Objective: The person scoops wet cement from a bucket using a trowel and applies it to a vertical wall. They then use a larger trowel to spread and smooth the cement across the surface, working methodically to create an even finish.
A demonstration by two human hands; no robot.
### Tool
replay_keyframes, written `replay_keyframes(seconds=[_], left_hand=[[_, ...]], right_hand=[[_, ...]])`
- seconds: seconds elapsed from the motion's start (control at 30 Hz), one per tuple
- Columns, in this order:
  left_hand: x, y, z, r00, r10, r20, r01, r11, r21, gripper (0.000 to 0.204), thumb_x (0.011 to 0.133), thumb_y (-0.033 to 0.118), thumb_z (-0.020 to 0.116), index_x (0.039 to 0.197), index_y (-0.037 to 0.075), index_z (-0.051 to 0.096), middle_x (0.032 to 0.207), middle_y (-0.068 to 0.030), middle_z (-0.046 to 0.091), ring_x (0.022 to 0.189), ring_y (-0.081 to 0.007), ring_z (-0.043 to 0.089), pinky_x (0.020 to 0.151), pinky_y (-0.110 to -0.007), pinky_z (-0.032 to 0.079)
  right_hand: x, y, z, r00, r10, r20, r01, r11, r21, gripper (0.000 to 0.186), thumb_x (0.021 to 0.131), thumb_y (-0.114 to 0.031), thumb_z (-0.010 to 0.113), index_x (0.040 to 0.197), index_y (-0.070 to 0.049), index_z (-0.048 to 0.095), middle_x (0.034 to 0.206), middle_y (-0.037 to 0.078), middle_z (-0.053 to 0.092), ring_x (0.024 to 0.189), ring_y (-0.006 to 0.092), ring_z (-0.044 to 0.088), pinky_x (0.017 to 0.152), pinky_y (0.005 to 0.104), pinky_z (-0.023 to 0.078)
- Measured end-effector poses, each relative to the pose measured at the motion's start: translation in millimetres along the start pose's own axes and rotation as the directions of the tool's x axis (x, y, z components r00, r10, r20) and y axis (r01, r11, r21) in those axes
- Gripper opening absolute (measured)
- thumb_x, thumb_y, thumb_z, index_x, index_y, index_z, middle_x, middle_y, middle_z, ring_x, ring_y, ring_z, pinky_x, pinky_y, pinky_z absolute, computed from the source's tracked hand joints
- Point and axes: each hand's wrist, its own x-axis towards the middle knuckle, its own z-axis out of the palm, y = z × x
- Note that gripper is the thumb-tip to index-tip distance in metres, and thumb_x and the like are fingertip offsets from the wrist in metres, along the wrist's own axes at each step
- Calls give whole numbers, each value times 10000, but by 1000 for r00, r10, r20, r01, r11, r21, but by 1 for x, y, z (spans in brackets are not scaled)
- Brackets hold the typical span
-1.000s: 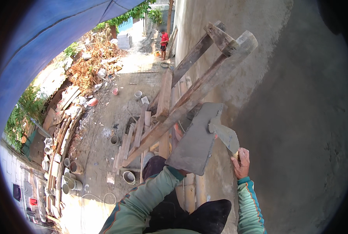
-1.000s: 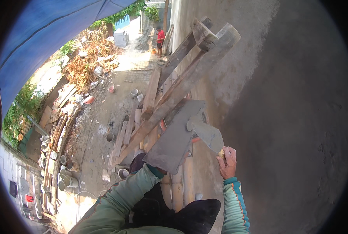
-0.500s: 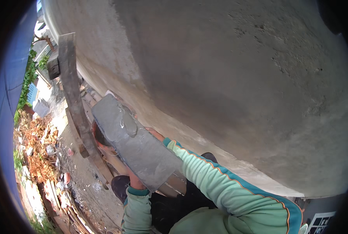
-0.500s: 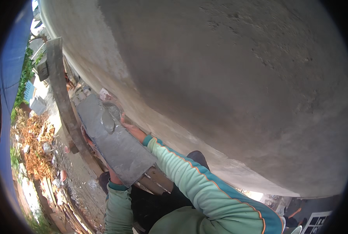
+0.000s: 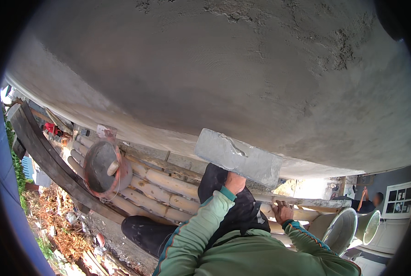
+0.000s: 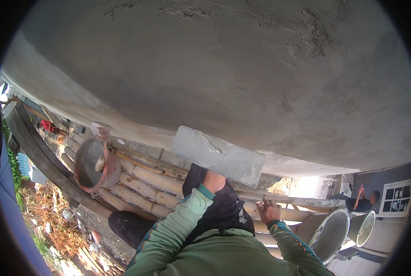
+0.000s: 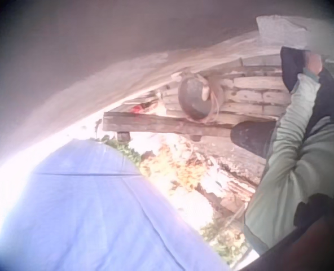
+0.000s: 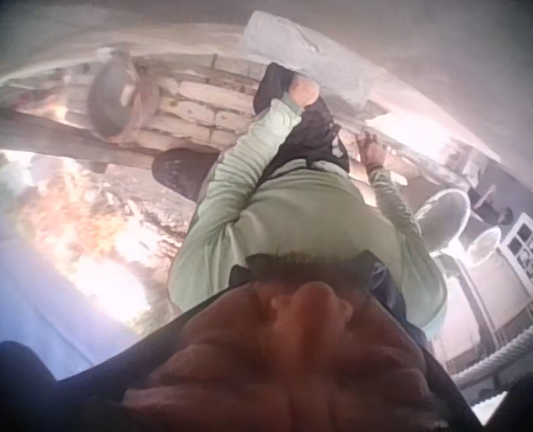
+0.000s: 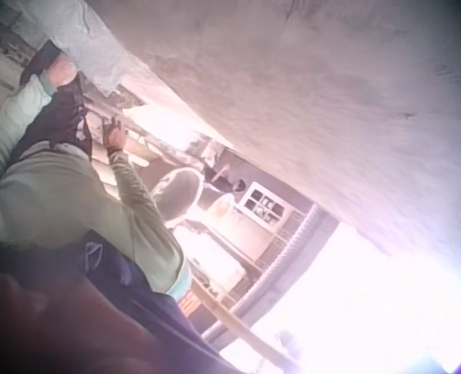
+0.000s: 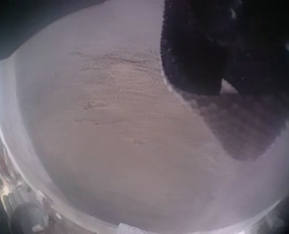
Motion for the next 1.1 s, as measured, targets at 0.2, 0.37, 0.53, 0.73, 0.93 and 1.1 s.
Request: replay_keyframes(seconds=[0.2,0.37,0.53,0.73,0.93,1.1], left_hand=[[49,32,-1,937,-258,236,275,961,-40,267,962,129,596,1217,67,640,1190,-130,684,1061,-347,664,924,-511,532],[110,34,-31,788,-606,109,385,346,-856,226,969,81,586,1194,68,607,1083,-111,692,1009,-286,730,716,-440,650],[159,106,-100,914,-405,35,290,590,-754,253,950,54,560,1167,-63,500,1095,-230,642,887,-405,759,550,-419,666],[235,343,-197,996,-24,-90,-15,909,-416,230,963,74,548,1019,-149,537,987,-238,637,832,-383,768,534,-350,665],[161,211,-171,990,-55,-128,-43,756,-654,255,1059,161,538,1234,-10,611,1083,-153,723,861,-269,745,672,-365,639],[82,-33,-97,980,-101,-171,47,955,-293,191,1016,173,596,1160,50,617,1020,-96,708,787,-219,726,581,-356,608]], right_hand=[[-5,4,6,988,86,-126,-84,996,23,449,994,-507,512,1177,-150,714,1129,141,720,1130,337,645,994,525,393],[4,2,13,985,91,-144,-85,995,48,434,983,-513,518,1082,-144,726,1085,134,732,1093,348,655,980,530,402],[9,1,17,975,3,-222,1,1000,19,383,986,-473,534,1075,-150,722,1034,129,742,1060,358,663,967,529,410],[3,8,8,982,58,-182,-44,996,79,352,987,-450,545,1065,-151,715,1066,137,735,1055,364,663,965,528,416],[3,11,16,978,56,-200,-47,998,51,373,968,-441,549,1109,-144,723,1088,130,742,1117,349,658,982,519,409],[7,-5,-2,982,37,-183,-22,996,82,381,969,-439,544,1072,-123,729,1067,137,746,1091,369,667,970,553,416]])
